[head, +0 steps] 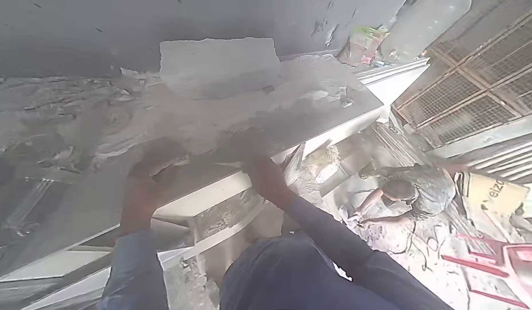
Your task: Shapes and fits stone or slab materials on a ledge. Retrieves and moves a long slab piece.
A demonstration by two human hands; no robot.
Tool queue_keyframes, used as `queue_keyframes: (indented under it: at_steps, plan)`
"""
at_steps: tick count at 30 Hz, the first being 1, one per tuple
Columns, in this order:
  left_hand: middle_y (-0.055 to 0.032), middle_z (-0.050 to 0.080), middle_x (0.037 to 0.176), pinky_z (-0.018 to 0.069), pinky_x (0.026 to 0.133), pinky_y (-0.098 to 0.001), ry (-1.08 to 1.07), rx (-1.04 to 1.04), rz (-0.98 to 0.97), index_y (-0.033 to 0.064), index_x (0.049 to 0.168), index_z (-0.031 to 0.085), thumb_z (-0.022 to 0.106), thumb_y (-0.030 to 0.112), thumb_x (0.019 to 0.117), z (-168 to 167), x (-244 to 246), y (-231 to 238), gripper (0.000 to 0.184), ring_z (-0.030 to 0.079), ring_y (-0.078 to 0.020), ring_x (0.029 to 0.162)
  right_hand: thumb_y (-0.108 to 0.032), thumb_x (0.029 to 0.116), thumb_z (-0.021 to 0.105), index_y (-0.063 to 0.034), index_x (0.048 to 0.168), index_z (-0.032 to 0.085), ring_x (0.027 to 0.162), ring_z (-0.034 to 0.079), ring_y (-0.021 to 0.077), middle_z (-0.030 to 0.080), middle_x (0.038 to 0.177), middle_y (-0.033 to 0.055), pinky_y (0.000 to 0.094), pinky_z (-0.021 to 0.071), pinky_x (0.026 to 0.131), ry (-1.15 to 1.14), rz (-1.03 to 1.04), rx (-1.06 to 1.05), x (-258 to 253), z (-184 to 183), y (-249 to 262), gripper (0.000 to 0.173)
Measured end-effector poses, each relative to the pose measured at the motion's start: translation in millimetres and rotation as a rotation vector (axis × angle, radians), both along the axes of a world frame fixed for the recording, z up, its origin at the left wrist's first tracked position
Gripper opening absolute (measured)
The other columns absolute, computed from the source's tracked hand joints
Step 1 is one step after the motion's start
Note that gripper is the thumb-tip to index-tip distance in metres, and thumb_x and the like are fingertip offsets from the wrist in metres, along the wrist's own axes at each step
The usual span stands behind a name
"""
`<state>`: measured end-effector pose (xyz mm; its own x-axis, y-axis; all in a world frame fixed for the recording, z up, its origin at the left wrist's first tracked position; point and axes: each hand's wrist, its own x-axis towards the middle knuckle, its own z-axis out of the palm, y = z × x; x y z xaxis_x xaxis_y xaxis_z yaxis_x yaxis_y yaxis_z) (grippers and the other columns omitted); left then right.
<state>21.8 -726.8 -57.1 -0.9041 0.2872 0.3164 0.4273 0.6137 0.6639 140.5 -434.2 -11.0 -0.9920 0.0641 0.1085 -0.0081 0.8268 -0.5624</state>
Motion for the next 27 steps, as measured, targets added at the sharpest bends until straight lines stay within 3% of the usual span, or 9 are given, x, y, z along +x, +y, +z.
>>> queue_keyframes:
  at_steps: [3, 6, 8, 11, 13, 15, 22, 27]
  plan:
    - [-0.0163, 0.069, 0.125, 0.0481, 0.103, -0.0536, 0.021, 0.025, -0.035, 0.0085, 0.118, 0.075, 0.060, 0.025, 0.1023, 4, 2, 8, 0.027, 0.063, -0.0307, 0.121, -0.021, 0.0989, 0.065, -0.0084, 0.117, 0.074, 0.106, 0.070, 0.0287, 0.073, 0.111, 0.0131, 0.0454, 0.0585, 0.091, 0.126, -0.053, -0.052, 12, -7, 12, 0.024]
    - [-0.0131, 0.069, 0.123, 0.0502, 0.103, -0.0487, 0.026, 0.030, -0.050, 0.0090, 0.116, 0.075, 0.062, 0.027, 0.1020, 3, 1, 8, 0.026, 0.063, -0.0260, 0.119, -0.024, 0.1001, 0.064, -0.0076, 0.121, 0.073, 0.111, 0.069, 0.0258, 0.072, 0.117, 0.0129, 0.0436, 0.0562, 0.099, 0.054, -0.117, -0.119, 26, -13, 22, 0.028]
    - [-0.0097, 0.070, 0.122, 0.0506, 0.104, -0.0486, 0.020, 0.010, -0.004, 0.0118, 0.116, 0.076, 0.065, 0.025, 0.1006, 3, 2, 3, 0.022, 0.063, -0.0240, 0.120, -0.025, 0.0992, 0.066, -0.0091, 0.125, 0.072, 0.111, 0.069, 0.0182, 0.073, 0.119, 0.0085, 0.0387, 0.0559, 0.101, 0.006, -0.134, -0.241, 33, -23, 26, 0.030]
    - [-0.0094, 0.070, 0.123, 0.0503, 0.105, -0.0494, 0.027, 0.028, 0.035, 0.0114, 0.116, 0.075, 0.068, 0.020, 0.0981, -2, 1, 2, 0.021, 0.063, -0.0239, 0.120, -0.023, 0.0978, 0.069, -0.0057, 0.124, 0.070, 0.099, 0.071, 0.0123, 0.073, 0.113, 0.0064, 0.0332, 0.0603, 0.091, -0.099, -0.141, -0.515, 45, -31, 36, 0.032]
    - [-0.0073, 0.069, 0.124, 0.0485, 0.106, -0.0489, 0.023, 0.036, 0.038, 0.0122, 0.116, 0.075, 0.068, 0.020, 0.0970, -5, -2, 1, 0.021, 0.061, -0.0226, 0.121, -0.019, 0.0958, 0.071, -0.0028, 0.121, 0.069, 0.088, 0.074, 0.0170, 0.074, 0.106, 0.0084, 0.0365, 0.0649, 0.080, -0.159, -0.180, -0.694, 54, -40, 38, 0.030]
    - [-0.0064, 0.069, 0.125, 0.0481, 0.107, -0.0482, 0.011, 0.017, 0.057, 0.0130, 0.117, 0.075, 0.069, 0.019, 0.0964, -3, -2, 0, 0.022, 0.061, -0.0221, 0.122, -0.019, 0.0958, 0.071, -0.0025, 0.121, 0.069, 0.087, 0.075, 0.0200, 0.075, 0.104, 0.0088, 0.0393, 0.0658, 0.078, -0.214, -0.209, -0.777, 64, -52, 40, 0.030]
    - [-0.0219, 0.068, 0.125, 0.0493, 0.105, -0.0550, -0.004, -0.105, 0.008, 0.0032, 0.121, 0.071, 0.065, 0.025, 0.1000, 6, 1, 12, 0.031, 0.063, -0.0376, 0.120, -0.019, 0.0977, 0.069, 0.0020, 0.122, 0.067, 0.091, 0.073, 0.0209, 0.073, 0.108, 0.0139, 0.0394, 0.0637, 0.082, -0.311, -0.263, -0.888, 102, -75, 56, 0.032]
    - [-0.0267, 0.067, 0.121, 0.0497, 0.102, -0.0536, -0.025, -0.027, 0.022, -0.0018, 0.120, 0.069, 0.067, 0.024, 0.0967, 11, 8, 17, 0.035, 0.064, -0.0391, 0.115, -0.019, 0.0964, 0.072, 0.0011, 0.122, 0.066, 0.088, 0.074, 0.0193, 0.073, 0.108, 0.0131, 0.0377, 0.0643, 0.079, -0.295, -0.285, -0.959, 117, -90, 61, 0.033]
